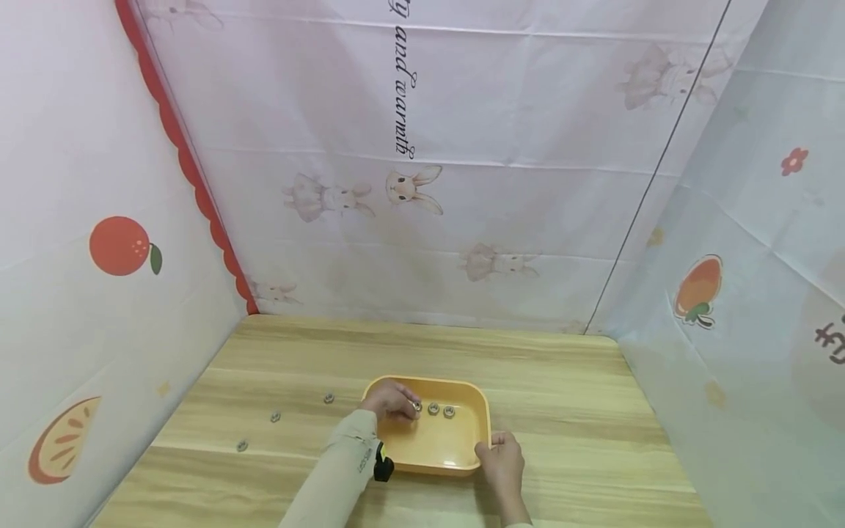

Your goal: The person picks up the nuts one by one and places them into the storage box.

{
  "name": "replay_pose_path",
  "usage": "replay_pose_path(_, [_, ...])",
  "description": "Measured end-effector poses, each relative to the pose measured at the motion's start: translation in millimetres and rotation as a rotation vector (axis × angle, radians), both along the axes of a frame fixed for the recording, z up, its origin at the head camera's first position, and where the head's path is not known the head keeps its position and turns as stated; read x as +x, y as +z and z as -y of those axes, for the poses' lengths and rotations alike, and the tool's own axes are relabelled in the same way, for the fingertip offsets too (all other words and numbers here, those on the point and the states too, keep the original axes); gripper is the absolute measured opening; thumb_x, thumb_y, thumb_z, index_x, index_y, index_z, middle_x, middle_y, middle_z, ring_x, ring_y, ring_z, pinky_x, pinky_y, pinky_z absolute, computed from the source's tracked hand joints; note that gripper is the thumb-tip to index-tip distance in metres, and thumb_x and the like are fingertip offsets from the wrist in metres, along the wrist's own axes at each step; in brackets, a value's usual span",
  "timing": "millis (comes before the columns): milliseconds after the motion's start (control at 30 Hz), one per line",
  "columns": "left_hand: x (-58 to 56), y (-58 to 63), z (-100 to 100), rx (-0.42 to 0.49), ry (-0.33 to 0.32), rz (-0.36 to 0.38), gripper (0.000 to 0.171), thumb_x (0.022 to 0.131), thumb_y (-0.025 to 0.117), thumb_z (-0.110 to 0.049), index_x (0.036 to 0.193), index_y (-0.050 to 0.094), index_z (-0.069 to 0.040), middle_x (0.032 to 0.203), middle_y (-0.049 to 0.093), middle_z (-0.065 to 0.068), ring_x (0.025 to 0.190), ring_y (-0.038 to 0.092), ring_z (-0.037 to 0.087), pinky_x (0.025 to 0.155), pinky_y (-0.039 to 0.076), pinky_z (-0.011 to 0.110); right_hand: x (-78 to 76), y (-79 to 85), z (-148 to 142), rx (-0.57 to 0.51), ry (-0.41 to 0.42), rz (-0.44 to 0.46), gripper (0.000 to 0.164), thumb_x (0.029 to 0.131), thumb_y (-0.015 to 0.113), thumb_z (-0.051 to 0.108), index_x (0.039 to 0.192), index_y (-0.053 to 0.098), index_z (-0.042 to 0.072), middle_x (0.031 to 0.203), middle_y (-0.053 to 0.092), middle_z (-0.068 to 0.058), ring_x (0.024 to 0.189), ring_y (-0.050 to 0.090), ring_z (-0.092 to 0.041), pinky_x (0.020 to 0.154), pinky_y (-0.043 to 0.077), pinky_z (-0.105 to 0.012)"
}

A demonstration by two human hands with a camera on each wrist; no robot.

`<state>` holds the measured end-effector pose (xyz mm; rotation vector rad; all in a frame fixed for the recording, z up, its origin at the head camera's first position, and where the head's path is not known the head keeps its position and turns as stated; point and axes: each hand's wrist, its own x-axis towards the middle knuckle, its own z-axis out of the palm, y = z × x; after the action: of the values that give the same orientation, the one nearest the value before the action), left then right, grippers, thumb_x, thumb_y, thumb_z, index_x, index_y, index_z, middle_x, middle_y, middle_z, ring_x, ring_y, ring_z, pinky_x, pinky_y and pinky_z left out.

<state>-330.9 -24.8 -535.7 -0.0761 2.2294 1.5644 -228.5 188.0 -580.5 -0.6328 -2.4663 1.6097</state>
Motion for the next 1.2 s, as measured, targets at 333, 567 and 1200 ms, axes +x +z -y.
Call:
replay_pose_path(333, [-6.7, -13.0, -6.1, -0.008, 0.050, 0.033, 0.017, 0.070, 0.069, 0.017, 0.084, 0.067, 0.007, 0.073, 0.064, 0.009, 0.056, 0.062, 0.017, 0.056, 0.056, 0.028, 2.8, -1.2, 2.1, -0.014, -0.007, -0.011, 0.020, 0.071, 0.060, 0.004, 0.087, 0.052, -0.004, 0.060, 0.051, -0.004, 0.046, 0.046, -0.014, 0.041, 0.039, -0.025])
replay_pose_path(567, [-11.6, -24.2, -14.5, -0.061, 0.069, 0.048, 0.014, 0.067, 0.069, 0.018, 0.071, 0.064, 0.006, 0.066, 0.061, 0.010, 0.049, 0.061, 0.017, 0.050, 0.054, 0.025, 3.0, 0.9, 2.7, -0.003, -0.021, -0.029, 0.019, 0.070, 0.062, 0.003, 0.086, 0.053, -0.004, 0.060, 0.050, -0.003, 0.047, 0.046, -0.013, 0.041, 0.038, -0.024])
replay_pose_path(1200, [-11.1, -7.3, -9.4, -0.222, -0.099, -0.036, 0.013, 0.072, 0.074, 0.002, 0.070, 0.061, 0.002, 0.063, 0.055, 0.009, 0.050, 0.056, 0.017, 0.056, 0.055, 0.033, 5.0, 4.3, 3.2, -0.011, -0.008, -0.017, 0.019, 0.072, 0.062, 0.002, 0.087, 0.052, -0.004, 0.062, 0.051, -0.004, 0.048, 0.046, -0.013, 0.042, 0.039, -0.025])
